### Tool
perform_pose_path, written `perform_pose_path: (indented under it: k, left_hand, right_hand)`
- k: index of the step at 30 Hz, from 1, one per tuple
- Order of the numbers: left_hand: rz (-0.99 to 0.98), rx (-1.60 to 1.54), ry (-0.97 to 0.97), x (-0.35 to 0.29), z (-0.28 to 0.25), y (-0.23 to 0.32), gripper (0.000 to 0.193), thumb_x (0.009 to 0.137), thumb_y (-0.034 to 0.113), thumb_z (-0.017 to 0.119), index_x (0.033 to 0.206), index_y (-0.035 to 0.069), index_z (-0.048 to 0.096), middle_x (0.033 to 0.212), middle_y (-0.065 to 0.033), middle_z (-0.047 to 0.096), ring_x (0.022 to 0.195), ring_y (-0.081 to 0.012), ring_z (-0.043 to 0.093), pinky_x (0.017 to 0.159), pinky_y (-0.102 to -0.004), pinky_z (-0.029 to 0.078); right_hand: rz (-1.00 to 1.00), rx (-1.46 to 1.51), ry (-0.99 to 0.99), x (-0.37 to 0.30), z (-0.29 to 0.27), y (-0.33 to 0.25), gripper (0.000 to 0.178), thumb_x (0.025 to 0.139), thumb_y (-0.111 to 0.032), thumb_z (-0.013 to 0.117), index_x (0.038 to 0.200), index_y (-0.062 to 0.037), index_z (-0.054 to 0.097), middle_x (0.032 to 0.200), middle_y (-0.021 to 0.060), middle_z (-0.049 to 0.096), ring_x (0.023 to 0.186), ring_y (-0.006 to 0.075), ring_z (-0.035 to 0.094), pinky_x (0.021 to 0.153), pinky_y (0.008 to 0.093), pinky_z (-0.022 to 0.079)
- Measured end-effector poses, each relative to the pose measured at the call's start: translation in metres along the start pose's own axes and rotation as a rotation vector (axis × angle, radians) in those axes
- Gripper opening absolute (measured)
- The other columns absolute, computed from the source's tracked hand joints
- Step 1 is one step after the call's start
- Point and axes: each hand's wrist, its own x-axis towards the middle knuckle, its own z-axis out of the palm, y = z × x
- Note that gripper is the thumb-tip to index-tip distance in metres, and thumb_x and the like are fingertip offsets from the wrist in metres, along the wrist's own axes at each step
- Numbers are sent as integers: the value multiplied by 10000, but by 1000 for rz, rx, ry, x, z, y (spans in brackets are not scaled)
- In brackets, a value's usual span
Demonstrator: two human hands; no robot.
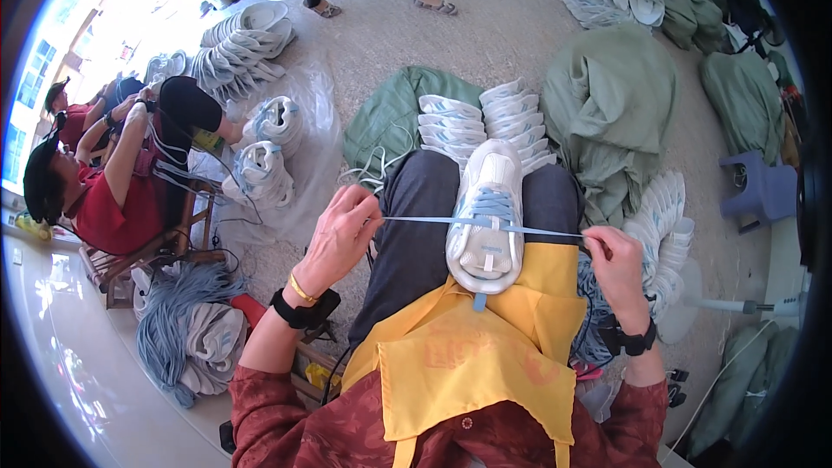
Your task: Manually lacing blue laces into white shoe uppers for manufacturing.
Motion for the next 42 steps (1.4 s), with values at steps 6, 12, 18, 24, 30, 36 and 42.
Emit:
perform_pose_path:
  k: [6,12,18,24,30,36,42]
  left_hand:
    - [-76,167,110,-21,-26,-25,134,866,0,708,901,-1,578,839,-136,538,798,-351,567,694,-425,474]
    - [-287,192,127,-32,-60,-46,94,888,-16,638,890,-1,545,784,-166,543,741,-361,567,672,-443,450]
    - [-323,221,156,-37,-83,-64,114,873,-37,640,895,-11,532,765,-166,549,689,-338,567,638,-424,438]
    - [-394,258,208,-41,-104,-78,107,884,13,652,881,-3,546,729,-177,558,669,-343,566,630,-433,442]
    - [-415,248,217,-33,-121,-107,126,893,71,675,916,-7,579,715,-126,584,652,-234,581,617,-375,453]
    - [-482,279,255,-52,-157,-123,139,894,95,687,919,0,589,699,-139,596,629,-255,593,609,-387,459]
    - [-550,300,277,-66,-170,-145,150,907,100,710,896,-7,605,652,-88,559,598,-155,513,574,-350,430]
  right_hand:
    - [151,32,63,-20,-23,50,99,937,19,668,1016,45,722,774,109,684,572,150,625,544,302,479]
    - [283,115,129,-37,-39,94,130,951,18,649,1036,60,738,765,99,699,570,131,638,543,277,520]
    - [343,82,101,-44,-52,110,158,987,-7,614,1062,46,743,789,53,700,590,94,628,531,241,502]
    - [299,62,133,-39,-57,160,148,998,-57,643,1072,22,744,797,32,679,603,77,606,535,236,491]
    - [319,39,151,-49,-87,224,160,1005,-39,618,1083,24,742,772,30,667,586,88,610,531,250,492]
    - [360,76,124,-43,-100,264,174,1004,-25,612,1123,16,731,799,49,684,593,105,643,538,253,544]
    - [386,15,106,-49,-113,280,170,986,-5,607,1092,28,736,862,71,714,619,128,679,562,264,571]
